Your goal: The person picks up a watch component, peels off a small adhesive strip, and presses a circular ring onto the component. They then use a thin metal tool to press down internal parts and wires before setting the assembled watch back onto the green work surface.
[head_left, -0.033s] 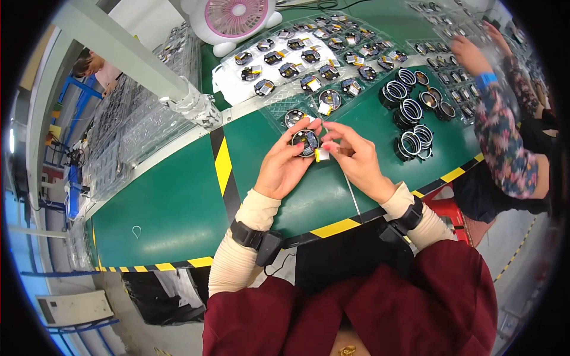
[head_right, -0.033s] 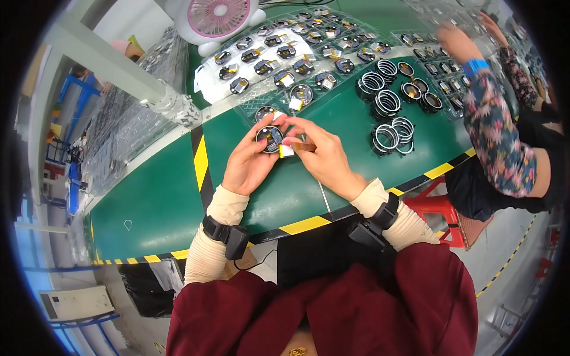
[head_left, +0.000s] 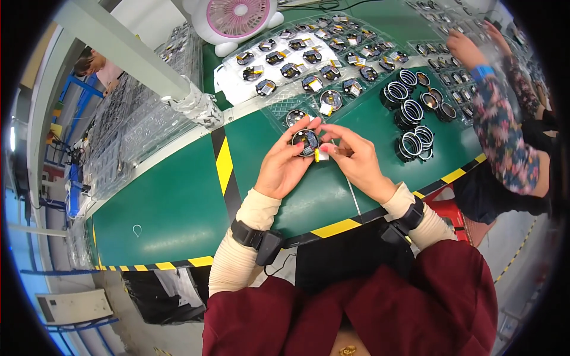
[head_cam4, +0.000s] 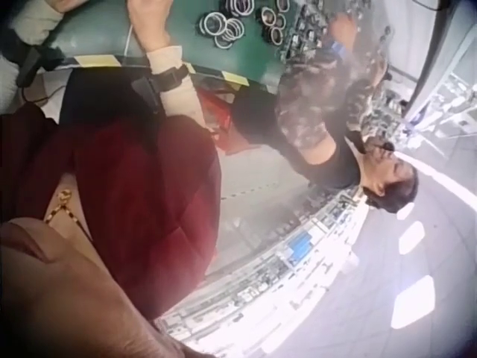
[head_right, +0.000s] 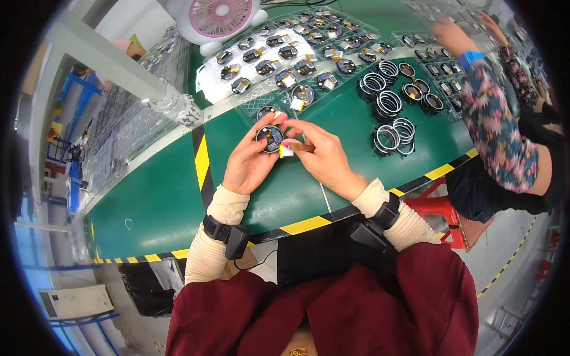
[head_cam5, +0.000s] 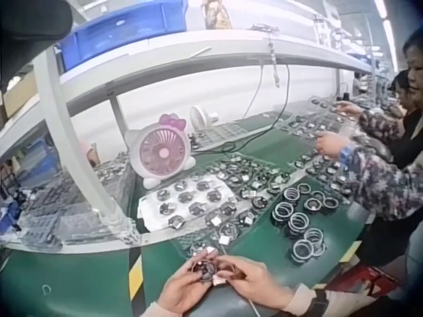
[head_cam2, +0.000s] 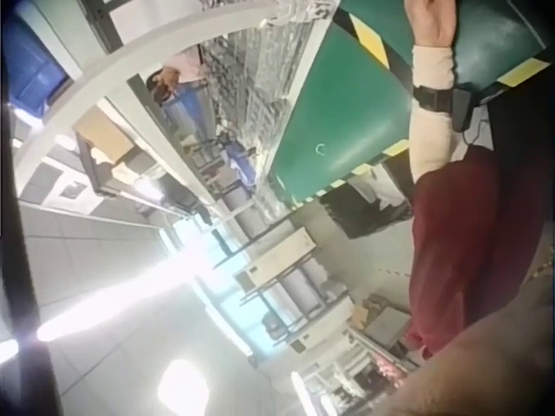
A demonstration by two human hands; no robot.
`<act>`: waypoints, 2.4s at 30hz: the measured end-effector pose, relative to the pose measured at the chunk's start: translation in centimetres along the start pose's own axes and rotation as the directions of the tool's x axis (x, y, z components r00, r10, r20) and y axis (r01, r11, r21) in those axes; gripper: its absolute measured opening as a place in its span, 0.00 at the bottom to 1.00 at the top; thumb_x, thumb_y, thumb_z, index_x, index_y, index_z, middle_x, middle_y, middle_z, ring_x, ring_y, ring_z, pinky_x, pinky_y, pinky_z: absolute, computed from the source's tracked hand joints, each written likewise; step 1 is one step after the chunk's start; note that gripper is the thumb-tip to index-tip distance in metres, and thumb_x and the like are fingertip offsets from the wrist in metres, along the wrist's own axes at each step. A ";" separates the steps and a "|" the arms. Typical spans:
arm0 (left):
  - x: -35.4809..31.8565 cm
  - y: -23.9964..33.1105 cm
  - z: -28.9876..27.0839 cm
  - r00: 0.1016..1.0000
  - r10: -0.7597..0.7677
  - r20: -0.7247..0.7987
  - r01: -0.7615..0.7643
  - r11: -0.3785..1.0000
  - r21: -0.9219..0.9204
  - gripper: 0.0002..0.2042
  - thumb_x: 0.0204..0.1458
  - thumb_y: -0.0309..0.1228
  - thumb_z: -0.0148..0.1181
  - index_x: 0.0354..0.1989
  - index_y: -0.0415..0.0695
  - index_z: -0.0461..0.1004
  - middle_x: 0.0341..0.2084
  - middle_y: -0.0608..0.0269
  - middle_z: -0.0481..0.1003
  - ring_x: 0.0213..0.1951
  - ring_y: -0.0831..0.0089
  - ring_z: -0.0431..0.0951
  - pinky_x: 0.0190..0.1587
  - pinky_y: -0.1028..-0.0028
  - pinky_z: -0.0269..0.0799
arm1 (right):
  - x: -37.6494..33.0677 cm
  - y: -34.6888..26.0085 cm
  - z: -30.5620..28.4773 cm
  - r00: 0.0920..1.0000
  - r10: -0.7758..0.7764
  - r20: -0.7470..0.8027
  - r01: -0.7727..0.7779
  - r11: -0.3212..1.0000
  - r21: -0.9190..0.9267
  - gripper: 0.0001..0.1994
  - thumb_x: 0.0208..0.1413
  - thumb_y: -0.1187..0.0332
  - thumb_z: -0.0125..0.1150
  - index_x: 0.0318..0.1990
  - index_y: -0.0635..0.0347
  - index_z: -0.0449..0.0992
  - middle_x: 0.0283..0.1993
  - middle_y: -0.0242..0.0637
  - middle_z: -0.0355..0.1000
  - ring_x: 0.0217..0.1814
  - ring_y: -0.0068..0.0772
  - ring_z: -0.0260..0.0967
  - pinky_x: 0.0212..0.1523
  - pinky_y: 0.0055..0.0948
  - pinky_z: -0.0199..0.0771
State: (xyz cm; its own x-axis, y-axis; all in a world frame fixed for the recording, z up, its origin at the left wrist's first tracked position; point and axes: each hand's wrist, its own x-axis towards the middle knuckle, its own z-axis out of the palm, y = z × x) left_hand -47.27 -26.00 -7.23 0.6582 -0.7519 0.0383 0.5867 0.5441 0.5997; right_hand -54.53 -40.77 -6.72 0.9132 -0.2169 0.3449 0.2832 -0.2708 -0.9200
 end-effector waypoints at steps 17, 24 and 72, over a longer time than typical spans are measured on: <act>0.5 1.0 -1.4 0.998 0.061 -0.017 -0.063 0.968 -0.242 0.20 0.57 0.36 0.41 0.55 0.40 0.55 0.49 0.56 0.63 0.51 0.65 0.64 0.54 0.66 0.60 | 4.6 1.7 1.5 0.967 -0.254 0.026 0.255 0.964 -0.080 0.12 0.47 0.82 0.53 0.41 0.66 0.72 0.43 0.36 0.67 0.38 0.25 0.67 0.38 0.20 0.67; -0.5 2.6 -2.1 0.998 0.004 -0.069 -0.021 0.970 -0.241 0.18 0.58 0.35 0.37 0.55 0.42 0.54 0.47 0.55 0.64 0.49 0.64 0.66 0.52 0.65 0.63 | 4.6 0.9 2.5 0.913 -0.336 0.233 0.382 0.904 -0.193 0.14 0.40 0.82 0.58 0.38 0.60 0.74 0.42 0.38 0.66 0.32 0.26 0.69 0.32 0.23 0.70; -0.4 2.7 -3.0 0.954 0.283 -0.098 -0.266 0.951 0.158 0.18 0.57 0.28 0.41 0.55 0.36 0.55 0.48 0.60 0.64 0.49 0.70 0.67 0.52 0.67 0.66 | 3.8 0.3 3.3 0.967 -0.246 -0.071 0.225 0.949 -0.221 0.06 0.51 0.79 0.50 0.37 0.63 0.71 0.35 0.30 0.65 0.29 0.15 0.58 0.26 0.13 0.55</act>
State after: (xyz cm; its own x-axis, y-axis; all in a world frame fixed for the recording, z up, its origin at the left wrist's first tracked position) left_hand -44.50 -23.11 -8.04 0.8401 -0.5270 0.1282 0.3082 0.6583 0.6867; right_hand -50.00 -38.61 -6.34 0.7925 -0.2097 0.5728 0.4094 -0.5132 -0.7543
